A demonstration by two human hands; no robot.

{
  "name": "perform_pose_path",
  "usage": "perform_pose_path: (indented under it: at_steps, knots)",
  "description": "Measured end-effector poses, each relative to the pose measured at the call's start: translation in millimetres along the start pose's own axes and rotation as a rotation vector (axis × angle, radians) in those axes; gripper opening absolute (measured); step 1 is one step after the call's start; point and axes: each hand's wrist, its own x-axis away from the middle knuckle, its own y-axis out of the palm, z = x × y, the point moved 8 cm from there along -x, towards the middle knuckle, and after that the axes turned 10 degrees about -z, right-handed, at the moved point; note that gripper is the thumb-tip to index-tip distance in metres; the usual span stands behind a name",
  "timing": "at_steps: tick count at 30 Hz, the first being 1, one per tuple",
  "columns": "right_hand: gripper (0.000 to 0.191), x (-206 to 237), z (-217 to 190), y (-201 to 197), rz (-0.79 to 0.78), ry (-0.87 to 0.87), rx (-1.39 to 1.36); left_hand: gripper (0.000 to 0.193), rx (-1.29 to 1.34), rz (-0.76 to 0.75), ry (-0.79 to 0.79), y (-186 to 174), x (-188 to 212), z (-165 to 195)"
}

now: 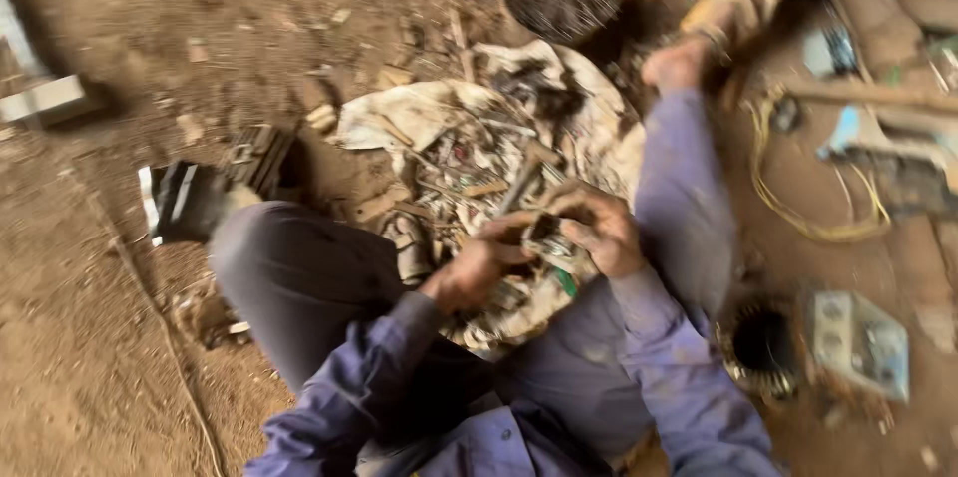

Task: The person sits on the ground sorting through a pile of scrap metal parts on a cloth. They pick up small metal components, pry and scrape at them with a screwdriver, and place pieces back onto the pile.

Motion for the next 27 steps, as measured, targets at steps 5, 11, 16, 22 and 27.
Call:
perform_pose_path:
  at_steps: [5,11,16,22,27]
  knots:
    - [0.016,-10,-177,41,-0.071,-0.153,0.000,0.041,0.187,-0.166,0.004,116,64,69]
    - [0.016,0,-255,65,0.143,-0.101,0.042,0.023,0.236,0.076,0.015,170,103,72]
    - [0.031,12,-193,62,0.417,0.296,-0.236,0.013,0.215,0.137,0.094,147,124,59]
    - [0.035,6,-191,75,0.368,0.484,-0.640,0.015,0.113,0.134,0.112,164,140,77]
    - [0.048,-5,-251,102,0.220,0.376,-1.000,0.010,0.331,0.299,0.237,169,149,126]
